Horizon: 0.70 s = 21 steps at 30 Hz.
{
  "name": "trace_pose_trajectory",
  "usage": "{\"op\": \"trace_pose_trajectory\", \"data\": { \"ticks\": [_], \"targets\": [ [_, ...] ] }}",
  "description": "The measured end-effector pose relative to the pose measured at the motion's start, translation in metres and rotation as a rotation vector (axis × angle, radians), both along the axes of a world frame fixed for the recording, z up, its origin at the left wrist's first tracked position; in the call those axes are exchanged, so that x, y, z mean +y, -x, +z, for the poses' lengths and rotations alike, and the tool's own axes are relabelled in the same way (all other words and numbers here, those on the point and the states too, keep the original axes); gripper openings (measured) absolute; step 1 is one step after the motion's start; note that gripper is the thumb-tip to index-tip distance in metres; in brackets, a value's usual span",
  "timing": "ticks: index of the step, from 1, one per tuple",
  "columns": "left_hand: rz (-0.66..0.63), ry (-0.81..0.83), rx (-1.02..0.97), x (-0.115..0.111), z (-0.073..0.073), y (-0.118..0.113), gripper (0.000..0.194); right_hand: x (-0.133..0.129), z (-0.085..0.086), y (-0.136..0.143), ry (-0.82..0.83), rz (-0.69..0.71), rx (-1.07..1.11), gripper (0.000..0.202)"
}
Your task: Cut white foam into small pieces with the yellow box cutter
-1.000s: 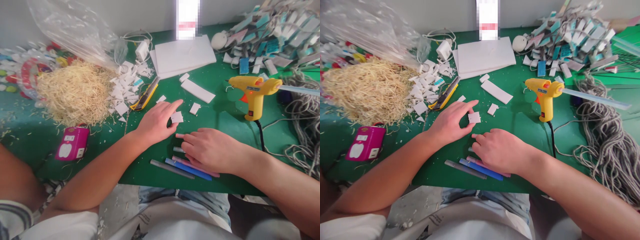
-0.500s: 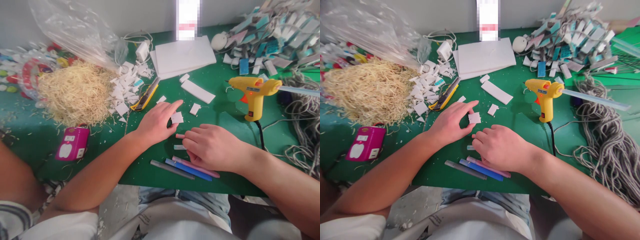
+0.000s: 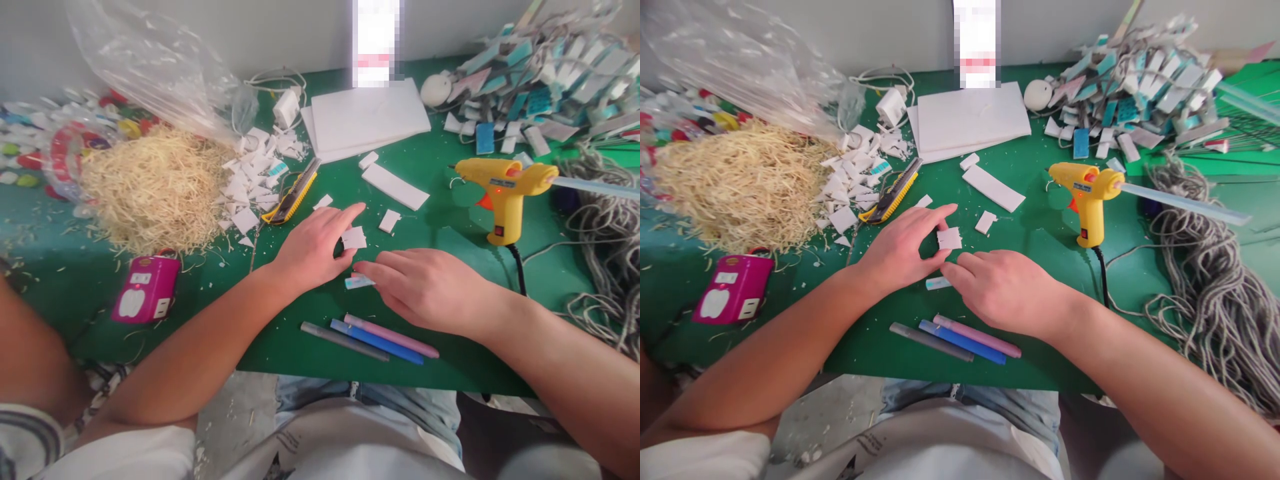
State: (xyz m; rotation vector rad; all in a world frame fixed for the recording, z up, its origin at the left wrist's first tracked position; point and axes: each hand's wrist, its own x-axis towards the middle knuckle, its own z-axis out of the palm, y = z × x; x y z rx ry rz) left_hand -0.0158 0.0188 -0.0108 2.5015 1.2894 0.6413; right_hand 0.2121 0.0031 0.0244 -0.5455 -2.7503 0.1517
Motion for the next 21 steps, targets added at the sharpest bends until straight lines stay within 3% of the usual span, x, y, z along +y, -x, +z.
{"op": "trace_pose_trajectory", "data": {
  "ticks": [9, 17, 21],
  "targets": [
    [-0.017, -0.03, -0.012, 0.0, 0.0, 0.001, 0.056, 0.009, -0.007, -0.006, 0.03, -0.119, -0.116, 0.036],
    [-0.016, -0.032, -0.009, 0.0, 0.0, 0.001, 0.054, 0.016, -0.01, -0.009, 0.111, -0.315, -0.348, 0.038],
    [-0.008, -0.007, -0.008, 0.0, 0.0, 0.001, 0.056, 0.019, -0.009, -0.012, 0.131, -0.321, -0.371, 0.039]
  ]
}}
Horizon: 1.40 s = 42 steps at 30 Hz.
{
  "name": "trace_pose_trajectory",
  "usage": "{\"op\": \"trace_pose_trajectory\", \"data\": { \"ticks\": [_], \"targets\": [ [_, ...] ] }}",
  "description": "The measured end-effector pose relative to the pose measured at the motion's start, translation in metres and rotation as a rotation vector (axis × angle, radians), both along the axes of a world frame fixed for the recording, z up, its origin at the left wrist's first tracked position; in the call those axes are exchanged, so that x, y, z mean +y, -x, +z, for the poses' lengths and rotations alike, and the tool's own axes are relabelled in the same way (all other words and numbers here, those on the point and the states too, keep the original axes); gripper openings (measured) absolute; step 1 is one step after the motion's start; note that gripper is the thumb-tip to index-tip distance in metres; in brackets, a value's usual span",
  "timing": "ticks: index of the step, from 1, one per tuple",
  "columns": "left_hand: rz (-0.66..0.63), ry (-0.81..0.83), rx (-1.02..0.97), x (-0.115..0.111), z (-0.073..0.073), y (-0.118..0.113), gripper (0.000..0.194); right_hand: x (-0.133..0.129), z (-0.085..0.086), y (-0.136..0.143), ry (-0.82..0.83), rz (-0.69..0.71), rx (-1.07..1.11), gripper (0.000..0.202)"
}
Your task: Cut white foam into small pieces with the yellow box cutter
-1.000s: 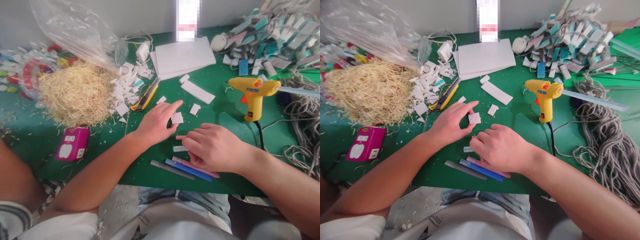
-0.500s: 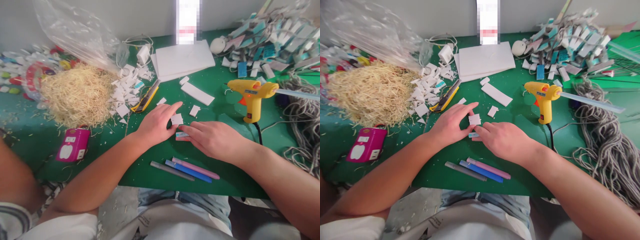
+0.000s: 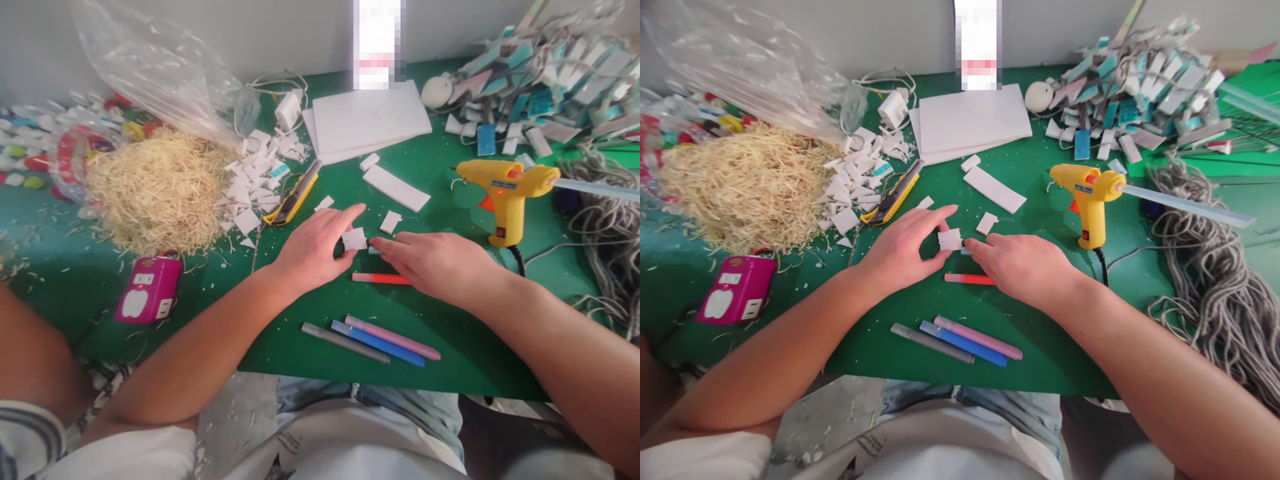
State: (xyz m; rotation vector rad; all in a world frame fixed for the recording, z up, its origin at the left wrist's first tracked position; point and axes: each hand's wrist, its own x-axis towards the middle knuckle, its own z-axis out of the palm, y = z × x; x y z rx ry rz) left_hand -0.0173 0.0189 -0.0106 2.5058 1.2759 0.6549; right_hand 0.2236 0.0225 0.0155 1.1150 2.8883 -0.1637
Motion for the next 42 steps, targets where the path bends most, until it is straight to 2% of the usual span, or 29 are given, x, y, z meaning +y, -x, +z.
{"op": "trace_pose_trajectory", "data": {
  "ticks": [13, 21, 25, 30, 33, 38, 42],
  "targets": [
    [-0.014, -0.031, -0.004, 0.0, 0.0, 0.0, 0.054, 0.003, -0.005, -0.004, -0.036, 0.072, 0.05, 0.039],
    [-0.003, -0.005, -0.003, 0.0, -0.001, 0.0, 0.056, 0.009, -0.003, -0.008, -0.16, 0.039, 0.271, 0.035],
    [-0.005, -0.015, -0.005, 0.0, -0.001, 0.0, 0.055, 0.009, 0.0, -0.006, -0.162, 0.098, 0.323, 0.03],
    [-0.019, -0.063, -0.024, 0.0, -0.001, 0.0, 0.054, 0.008, -0.005, -0.001, -0.152, 0.189, 0.33, 0.029],
    [-0.021, -0.069, -0.024, 0.0, -0.001, 0.0, 0.052, 0.008, -0.008, -0.004, -0.089, 0.161, 0.318, 0.03],
    [-0.017, -0.03, -0.003, 0.0, 0.0, 0.001, 0.054, 0.008, -0.012, -0.01, -0.091, 0.078, 0.238, 0.039],
    [-0.017, -0.022, 0.001, 0.0, 0.0, 0.001, 0.055, 0.007, -0.015, -0.01, -0.051, 0.067, 0.205, 0.039]
  ]
}}
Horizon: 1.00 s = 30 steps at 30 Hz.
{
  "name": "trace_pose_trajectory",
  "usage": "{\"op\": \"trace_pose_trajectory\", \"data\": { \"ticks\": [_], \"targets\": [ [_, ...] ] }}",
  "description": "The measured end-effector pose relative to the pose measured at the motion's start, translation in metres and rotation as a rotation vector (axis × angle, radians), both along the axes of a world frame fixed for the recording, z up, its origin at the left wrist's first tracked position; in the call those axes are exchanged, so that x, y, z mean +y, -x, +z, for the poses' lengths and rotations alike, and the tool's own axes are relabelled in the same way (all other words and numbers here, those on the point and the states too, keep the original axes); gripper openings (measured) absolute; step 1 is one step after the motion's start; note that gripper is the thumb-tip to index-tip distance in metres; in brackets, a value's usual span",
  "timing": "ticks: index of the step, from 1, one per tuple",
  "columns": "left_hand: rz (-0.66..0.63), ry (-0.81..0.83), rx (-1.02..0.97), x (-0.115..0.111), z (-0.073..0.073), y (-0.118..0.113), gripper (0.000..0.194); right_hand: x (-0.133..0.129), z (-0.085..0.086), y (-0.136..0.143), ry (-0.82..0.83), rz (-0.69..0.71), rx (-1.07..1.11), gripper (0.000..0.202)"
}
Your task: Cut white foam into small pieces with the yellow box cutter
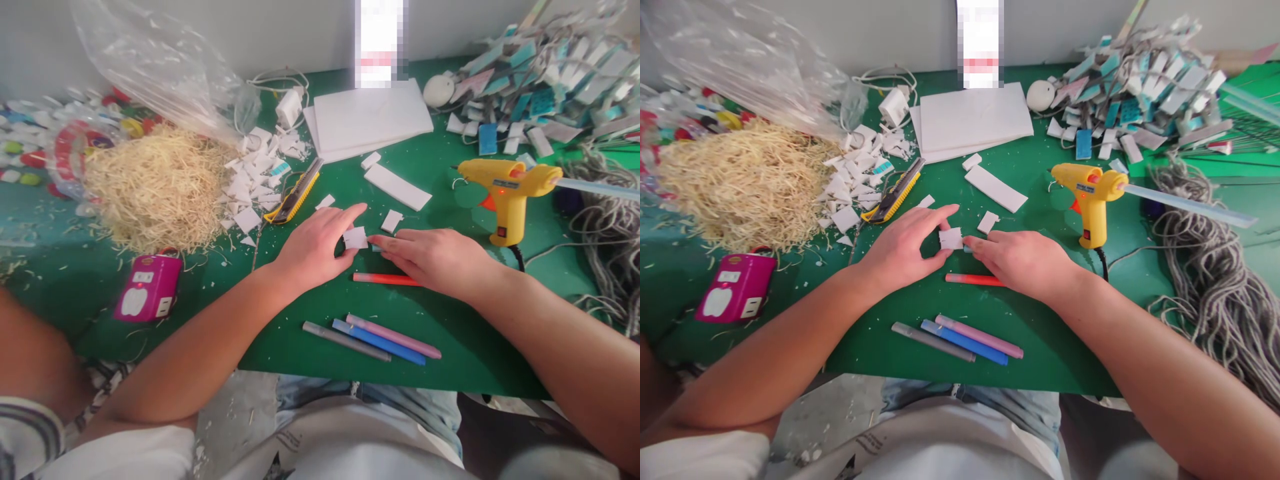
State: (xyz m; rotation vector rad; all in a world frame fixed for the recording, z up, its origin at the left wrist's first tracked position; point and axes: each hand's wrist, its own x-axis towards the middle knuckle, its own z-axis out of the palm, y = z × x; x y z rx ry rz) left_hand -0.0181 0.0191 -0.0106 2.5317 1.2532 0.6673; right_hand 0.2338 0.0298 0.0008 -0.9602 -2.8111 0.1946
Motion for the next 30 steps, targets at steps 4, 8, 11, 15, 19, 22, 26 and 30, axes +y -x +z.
{"op": "trace_pose_trajectory", "data": {
  "ticks": [4, 8, 11, 15, 19, 22, 26, 30],
  "targets": [
    [0.004, -0.005, -0.001, 0.0, -0.001, 0.0, 0.055, 0.001, -0.001, 0.0, 0.021, 0.003, -0.025, 0.04],
    [0.006, -0.016, -0.018, 0.0, -0.002, 0.0, 0.051, 0.002, 0.002, 0.0, -0.012, 0.072, 0.049, 0.041],
    [0.007, -0.022, -0.023, 0.0, -0.002, 0.0, 0.051, 0.002, 0.006, 0.001, -0.046, 0.086, 0.115, 0.04],
    [0.003, -0.014, -0.014, 0.001, -0.001, 0.0, 0.054, -0.001, 0.01, 0.001, 0.008, 0.069, 0.102, 0.039],
    [0.002, -0.005, -0.013, 0.0, -0.001, 0.001, 0.054, -0.003, 0.013, 0.0, 0.076, 0.08, 0.085, 0.05],
    [0.003, 0.007, -0.012, 0.0, -0.001, 0.001, 0.054, -0.004, 0.016, 0.001, 0.092, 0.096, 0.093, 0.052],
    [0.002, 0.004, -0.012, 0.001, -0.001, 0.001, 0.053, -0.003, 0.019, 0.0, 0.095, 0.112, 0.101, 0.057],
    [-0.013, -0.024, -0.023, 0.001, -0.002, 0.002, 0.052, -0.001, 0.016, -0.003, 0.055, 0.022, 0.183, 0.066]
  ]
}}
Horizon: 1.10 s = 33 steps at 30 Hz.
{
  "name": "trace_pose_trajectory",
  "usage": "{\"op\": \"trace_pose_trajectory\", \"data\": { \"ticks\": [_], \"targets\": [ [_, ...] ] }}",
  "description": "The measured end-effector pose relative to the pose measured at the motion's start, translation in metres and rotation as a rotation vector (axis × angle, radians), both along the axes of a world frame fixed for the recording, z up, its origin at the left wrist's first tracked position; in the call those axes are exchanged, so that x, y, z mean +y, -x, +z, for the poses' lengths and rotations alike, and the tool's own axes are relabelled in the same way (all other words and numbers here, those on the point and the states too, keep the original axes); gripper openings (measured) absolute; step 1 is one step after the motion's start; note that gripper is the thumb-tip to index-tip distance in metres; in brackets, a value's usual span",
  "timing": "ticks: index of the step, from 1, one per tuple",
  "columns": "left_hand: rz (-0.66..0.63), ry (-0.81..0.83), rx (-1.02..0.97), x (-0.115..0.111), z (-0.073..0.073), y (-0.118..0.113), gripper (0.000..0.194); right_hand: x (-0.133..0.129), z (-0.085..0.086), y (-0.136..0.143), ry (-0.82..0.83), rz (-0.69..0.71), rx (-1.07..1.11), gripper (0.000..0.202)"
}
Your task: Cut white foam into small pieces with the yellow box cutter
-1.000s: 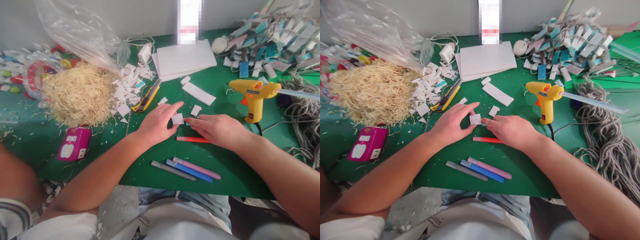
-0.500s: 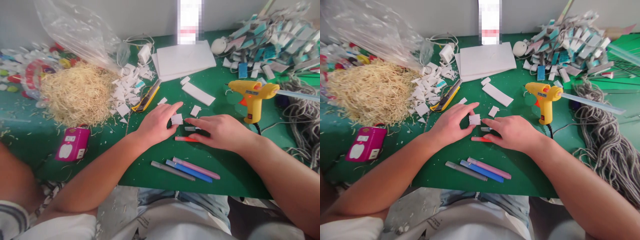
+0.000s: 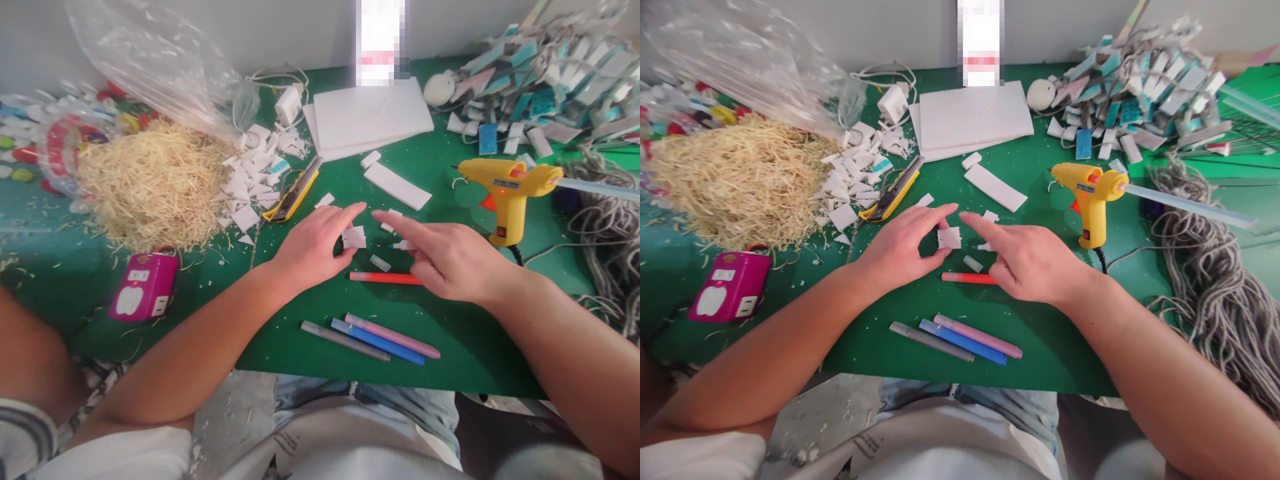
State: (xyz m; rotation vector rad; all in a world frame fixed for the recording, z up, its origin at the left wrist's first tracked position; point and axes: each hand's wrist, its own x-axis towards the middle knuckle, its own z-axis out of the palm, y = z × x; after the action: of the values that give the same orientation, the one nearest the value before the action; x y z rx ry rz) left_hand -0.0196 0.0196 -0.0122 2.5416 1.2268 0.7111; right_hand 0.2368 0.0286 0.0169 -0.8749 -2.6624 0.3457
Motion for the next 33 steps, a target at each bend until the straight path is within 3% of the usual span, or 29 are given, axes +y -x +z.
{"op": "trace_pose_trajectory", "data": {
  "ticks": [3, 7, 13, 21, 29, 33],
  "targets": [
    [0.003, -0.004, 0.011, 0.0, 0.0, 0.0, 0.053, 0.001, -0.005, -0.001, 0.024, -0.12, 0.08, 0.074],
    [0.008, 0.007, 0.027, 0.0, -0.001, -0.001, 0.053, 0.003, -0.009, 0.002, 0.007, -0.126, 0.15, 0.074],
    [0.015, 0.019, 0.011, 0.0, -0.001, -0.001, 0.052, 0.006, -0.008, 0.002, -0.017, -0.031, 0.375, 0.042],
    [0.017, 0.058, 0.028, -0.001, 0.002, 0.0, 0.054, -0.004, -0.001, 0.012, 0.52, -0.346, 0.615, 0.028],
    [0.02, 0.089, 0.03, -0.001, 0.003, -0.001, 0.055, 0.004, -0.005, 0.016, 0.776, -0.298, 0.743, 0.048],
    [0.027, 0.081, 0.03, 0.0, 0.004, 0.0, 0.054, 0.006, -0.006, 0.014, 0.793, -0.332, 0.711, 0.048]
  ]
}}
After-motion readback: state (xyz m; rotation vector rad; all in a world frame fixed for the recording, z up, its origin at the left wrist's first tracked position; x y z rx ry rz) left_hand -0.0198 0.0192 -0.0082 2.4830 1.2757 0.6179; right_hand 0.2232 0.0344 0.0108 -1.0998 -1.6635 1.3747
